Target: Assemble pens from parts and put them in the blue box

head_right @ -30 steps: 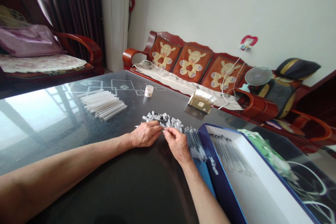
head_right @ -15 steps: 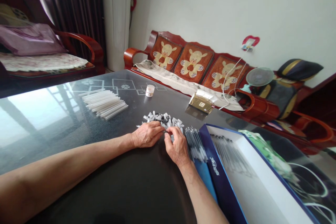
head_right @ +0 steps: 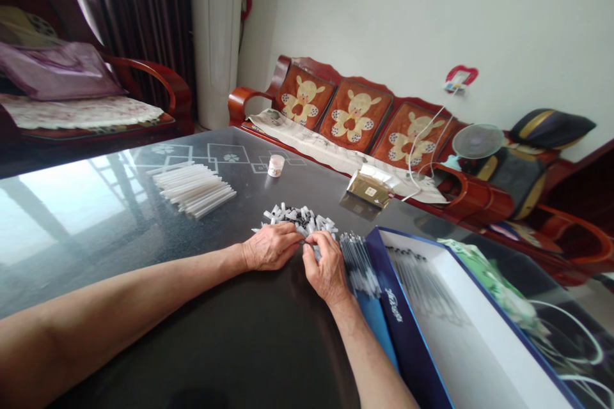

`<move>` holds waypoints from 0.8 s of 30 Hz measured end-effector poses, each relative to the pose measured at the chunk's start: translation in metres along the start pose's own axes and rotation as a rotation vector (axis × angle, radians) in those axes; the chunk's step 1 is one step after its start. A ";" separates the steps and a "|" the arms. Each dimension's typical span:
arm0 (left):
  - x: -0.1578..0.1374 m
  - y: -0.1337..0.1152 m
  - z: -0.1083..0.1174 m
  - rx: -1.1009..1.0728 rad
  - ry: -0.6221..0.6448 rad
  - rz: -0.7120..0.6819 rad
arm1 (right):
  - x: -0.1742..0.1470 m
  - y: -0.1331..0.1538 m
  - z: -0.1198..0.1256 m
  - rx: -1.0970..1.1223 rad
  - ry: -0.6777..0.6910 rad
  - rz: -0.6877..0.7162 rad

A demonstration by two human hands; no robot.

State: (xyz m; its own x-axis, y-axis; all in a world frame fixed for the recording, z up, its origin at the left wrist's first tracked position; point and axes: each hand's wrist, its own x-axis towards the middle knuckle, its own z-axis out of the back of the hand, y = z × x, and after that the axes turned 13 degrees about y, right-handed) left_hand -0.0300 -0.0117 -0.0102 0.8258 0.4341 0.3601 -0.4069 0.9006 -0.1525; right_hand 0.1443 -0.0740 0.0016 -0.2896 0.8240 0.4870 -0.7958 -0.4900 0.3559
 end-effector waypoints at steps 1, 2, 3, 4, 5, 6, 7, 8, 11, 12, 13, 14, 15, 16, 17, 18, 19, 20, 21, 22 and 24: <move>0.000 0.000 0.000 -0.001 0.003 -0.001 | 0.000 0.000 0.000 -0.005 0.011 -0.001; 0.000 0.000 0.000 -0.001 0.007 -0.004 | 0.000 -0.001 -0.001 -0.012 0.024 -0.008; 0.000 0.000 0.001 -0.001 0.013 -0.009 | 0.001 -0.002 -0.002 -0.022 0.035 -0.016; 0.000 0.000 0.001 -0.001 0.020 -0.014 | 0.001 -0.003 -0.003 -0.034 0.041 -0.025; 0.000 0.000 0.001 -0.001 0.026 -0.018 | 0.001 -0.003 -0.004 -0.047 0.043 -0.032; 0.000 0.000 0.001 -0.002 0.031 -0.021 | 0.001 -0.004 -0.005 -0.059 0.039 -0.038; 0.000 0.000 0.001 -0.003 0.033 -0.021 | 0.001 -0.005 -0.006 -0.066 0.033 -0.042; 0.000 0.000 0.001 -0.005 0.033 -0.015 | 0.001 -0.005 -0.006 -0.068 0.026 -0.044; 0.000 0.000 -0.001 -0.007 0.027 0.001 | 0.000 -0.004 -0.005 -0.051 0.013 -0.031; 0.000 0.001 -0.001 -0.006 0.028 0.002 | -0.001 -0.003 -0.004 -0.046 0.015 -0.023; 0.000 0.001 -0.002 -0.002 0.029 0.002 | -0.001 -0.002 -0.003 -0.042 0.020 -0.016; 0.000 0.001 -0.002 0.001 0.031 0.001 | -0.001 -0.002 -0.003 -0.040 0.027 -0.012; 0.000 0.001 -0.003 0.006 0.031 -0.001 | -0.001 -0.001 -0.003 -0.038 0.034 -0.012; 0.001 0.001 -0.003 0.010 0.031 -0.004 | -0.001 -0.002 -0.003 -0.034 0.041 -0.016; 0.001 0.001 -0.002 0.015 0.026 -0.011 | -0.001 -0.002 -0.003 -0.027 0.046 -0.021; 0.001 0.002 -0.002 0.023 0.009 -0.020 | -0.001 -0.003 -0.004 -0.016 0.045 -0.030; 0.002 0.002 -0.001 0.031 -0.023 -0.027 | 0.000 -0.004 -0.004 -0.004 0.035 -0.043; 0.003 0.002 0.001 0.036 -0.071 -0.032 | 0.000 -0.005 -0.004 0.008 0.009 -0.061; 0.003 0.002 0.003 0.031 -0.134 -0.029 | 0.001 -0.006 -0.004 0.018 -0.031 -0.086; 0.004 0.002 0.005 0.008 -0.205 -0.008 | 0.002 -0.007 -0.003 0.026 -0.083 -0.118; 0.006 0.001 0.008 -0.118 -0.321 0.102 | 0.003 -0.009 -0.001 0.044 -0.194 -0.209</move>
State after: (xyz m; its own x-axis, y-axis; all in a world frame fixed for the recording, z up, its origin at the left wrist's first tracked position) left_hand -0.0291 -0.0084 -0.0006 0.6107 0.5102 0.6057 -0.4176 0.8573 -0.3011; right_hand 0.1499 -0.0671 -0.0004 -0.0108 0.8409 0.5412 -0.8025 -0.3302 0.4970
